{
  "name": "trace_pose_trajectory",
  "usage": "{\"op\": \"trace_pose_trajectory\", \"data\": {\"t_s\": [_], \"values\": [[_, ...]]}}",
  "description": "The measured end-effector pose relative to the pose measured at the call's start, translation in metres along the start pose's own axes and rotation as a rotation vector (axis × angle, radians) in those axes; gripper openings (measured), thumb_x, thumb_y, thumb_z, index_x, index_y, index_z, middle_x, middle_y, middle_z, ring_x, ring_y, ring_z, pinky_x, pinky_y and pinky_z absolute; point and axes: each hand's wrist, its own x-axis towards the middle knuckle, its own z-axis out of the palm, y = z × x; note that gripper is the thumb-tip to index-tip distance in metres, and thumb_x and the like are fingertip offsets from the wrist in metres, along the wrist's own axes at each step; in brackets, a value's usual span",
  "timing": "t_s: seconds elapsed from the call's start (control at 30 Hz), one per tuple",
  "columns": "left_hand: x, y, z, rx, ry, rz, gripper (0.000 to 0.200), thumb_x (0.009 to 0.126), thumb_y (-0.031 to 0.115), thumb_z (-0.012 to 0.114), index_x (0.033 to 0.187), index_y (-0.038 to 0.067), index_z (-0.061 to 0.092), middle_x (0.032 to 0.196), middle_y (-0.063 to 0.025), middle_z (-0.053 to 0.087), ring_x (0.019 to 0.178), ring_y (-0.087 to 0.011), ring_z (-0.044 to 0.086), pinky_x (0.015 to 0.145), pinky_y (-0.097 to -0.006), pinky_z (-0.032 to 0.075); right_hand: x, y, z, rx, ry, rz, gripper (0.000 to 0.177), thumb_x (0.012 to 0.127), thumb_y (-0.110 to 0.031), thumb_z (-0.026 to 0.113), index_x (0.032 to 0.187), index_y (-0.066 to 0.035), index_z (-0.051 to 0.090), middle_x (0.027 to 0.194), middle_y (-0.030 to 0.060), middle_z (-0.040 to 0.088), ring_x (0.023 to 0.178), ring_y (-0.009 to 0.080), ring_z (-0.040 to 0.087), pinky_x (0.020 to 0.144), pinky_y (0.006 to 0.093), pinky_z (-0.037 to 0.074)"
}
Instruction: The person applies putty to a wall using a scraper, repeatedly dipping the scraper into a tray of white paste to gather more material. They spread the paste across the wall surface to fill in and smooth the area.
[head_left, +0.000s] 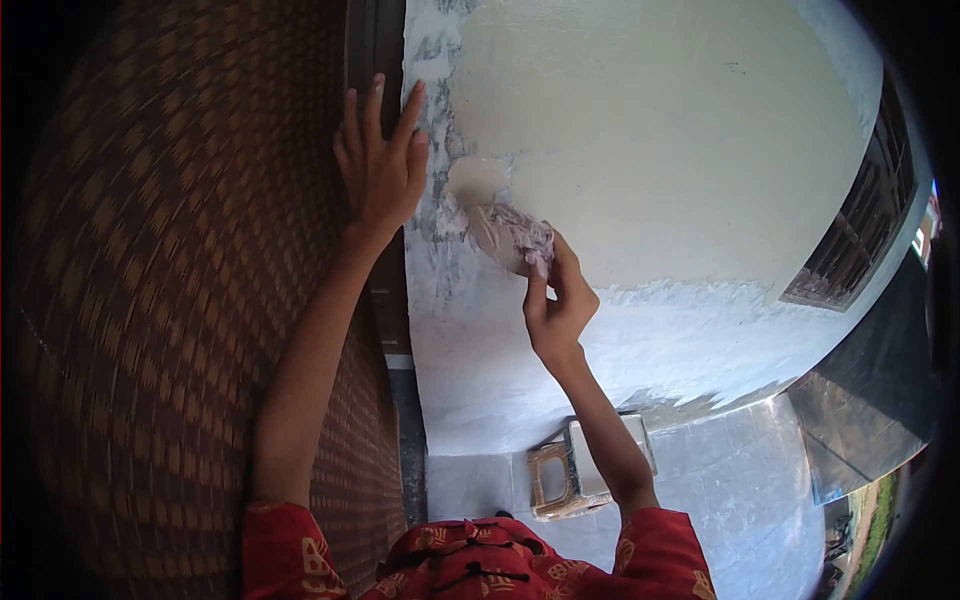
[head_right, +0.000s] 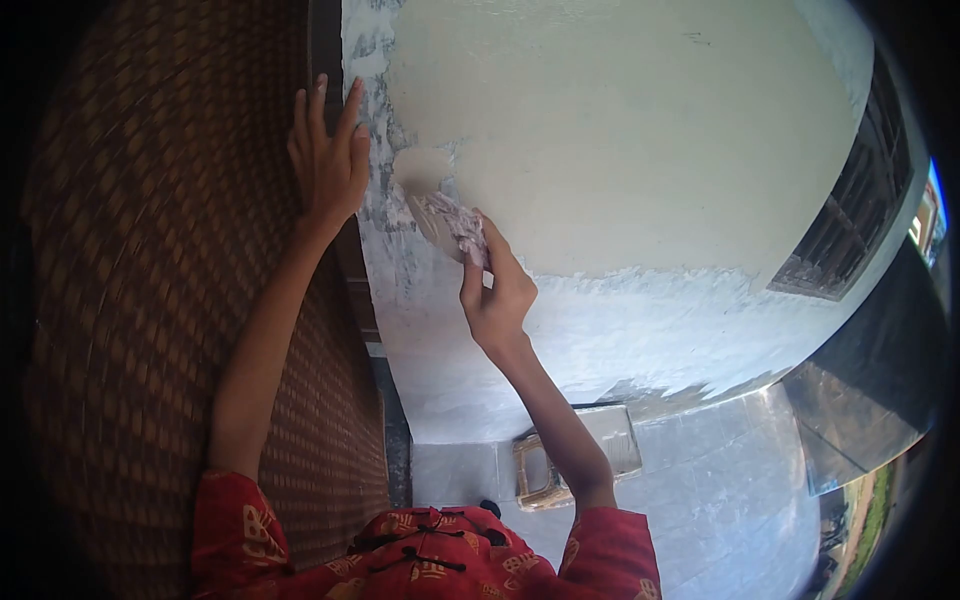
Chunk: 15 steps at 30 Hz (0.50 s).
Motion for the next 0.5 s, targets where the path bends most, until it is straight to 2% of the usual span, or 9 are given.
{"op": "trace_pose_trajectory", "data": {"t_s": [0.03,0.07,0.17,0.2,0.3,0.37,0.43,0.47,0.5], "values": [[0.0,0.0,0.001,0.023,-0.004,-0.01,0.047,0.098,0.03,0.038,0.145,0.027,0.04,0.151,-0.0173,0.026,0.139,-0.0429,0.02,0.106,-0.0608,0.022,0.013,0.001,0.004,0.063,0.057,0.04,0.04,0.086,0.004,0.059,0.126,0.002,0.055,0.105,0.0198,0.067,0.086,0.0248,0.07,0.074,0.0313,0.056],[0.001,-0.001,0.003,0.045,-0.008,-0.019,0.047,0.098,0.03,0.038,0.145,0.027,0.041,0.151,-0.0174,0.026,0.139,-0.0436,0.02,0.106,-0.0611,0.021,0.024,0.003,0.008,0.038,0.084,-0.025,0.048,0.085,0.005,0.06,0.133,-0.001,0.052,0.103,0.0202,0.068,0.084,0.0206,0.07,0.071,0.03,0.056],[-0.004,0.0,0.006,0.099,0.039,-0.063,0.047,0.098,0.032,0.035,0.145,0.026,0.041,0.152,-0.0172,0.026,0.139,-0.0446,0.019,0.105,-0.0624,0.02,0.044,-0.003,0.019,0.004,0.059,0.028,0.051,0.085,0.005,0.06,0.135,-0.001,0.051,0.098,0.0203,0.069,0.079,0.0203,0.07,0.069,0.029,0.056],[-0.004,0.0,0.006,0.102,0.04,-0.059,0.047,0.098,0.032,0.035,0.145,0.026,0.041,0.152,-0.0172,0.026,0.139,-0.0446,0.019,0.105,-0.0624,0.02,0.048,0.004,0.025,-0.033,0.096,-0.056,0.051,0.085,0.005,0.06,0.134,-0.001,0.051,0.091,0.021,0.069,0.074,0.0188,0.07,0.066,0.0282,0.056],[-0.005,0.0,0.006,0.173,0.038,-0.046,0.048,0.098,0.034,0.032,0.144,0.026,0.041,0.152,-0.017,0.026,0.139,-0.0453,0.019,0.105,-0.0635,0.019,0.056,0.017,0.02,-0.088,0.119,-0.05,0.048,0.085,0.005,0.059,0.133,-0.001,0.053,0.091,0.0198,0.069,0.073,0.0172,0.069,0.062,0.0273,0.055],[-0.005,-0.002,0.008,0.164,0.058,-0.04,0.046,0.099,0.037,0.033,0.143,0.032,0.042,0.151,-0.0163,0.027,0.139,-0.0458,0.02,0.101,-0.0659,0.023,0.059,0.027,0.009,-0.071,0.248,-0.077,0.045,0.088,0.005,0.057,0.132,0.002,0.052,0.093,0.0194,0.07,0.071,0.0145,0.068,0.059,0.0255,0.056],[-0.005,-0.001,0.007,0.154,0.057,-0.041,0.046,0.099,0.037,0.033,0.143,0.032,0.042,0.152,-0.0162,0.027,0.139,-0.0457,0.02,0.101,-0.0656,0.023,0.063,0.024,0.003,-0.089,0.414,-0.074,0.046,0.087,0.006,0.056,0.133,0.004,0.05,0.09,0.0175,0.07,0.069,0.013,0.067,0.059,0.0252,0.055],[-0.005,0.0,0.007,0.144,0.056,-0.048,0.046,0.099,0.037,0.032,0.144,0.032,0.042,0.152,-0.016,0.027,0.139,-0.0456,0.02,0.102,-0.0653,0.023,0.062,0.02,0.005,-0.001,0.426,-0.046,0.048,0.086,0.006,0.057,0.134,0.002,0.051,0.083,0.0149,0.068,0.065,0.0123,0.064,0.059,0.0258,0.054],[-0.004,0.0,0.007,0.148,0.058,-0.049,0.046,0.099,0.037,0.032,0.144,0.032,0.042,0.152,-0.016,0.027,0.139,-0.0456,0.02,0.102,-0.0653,0.023,0.063,0.013,0.01,0.002,0.425,-0.048,0.048,0.086,0.006,0.057,0.134,0.002,0.051,0.083,0.0149,0.068,0.065,0.0123,0.064,0.059,0.0258,0.054]]}}
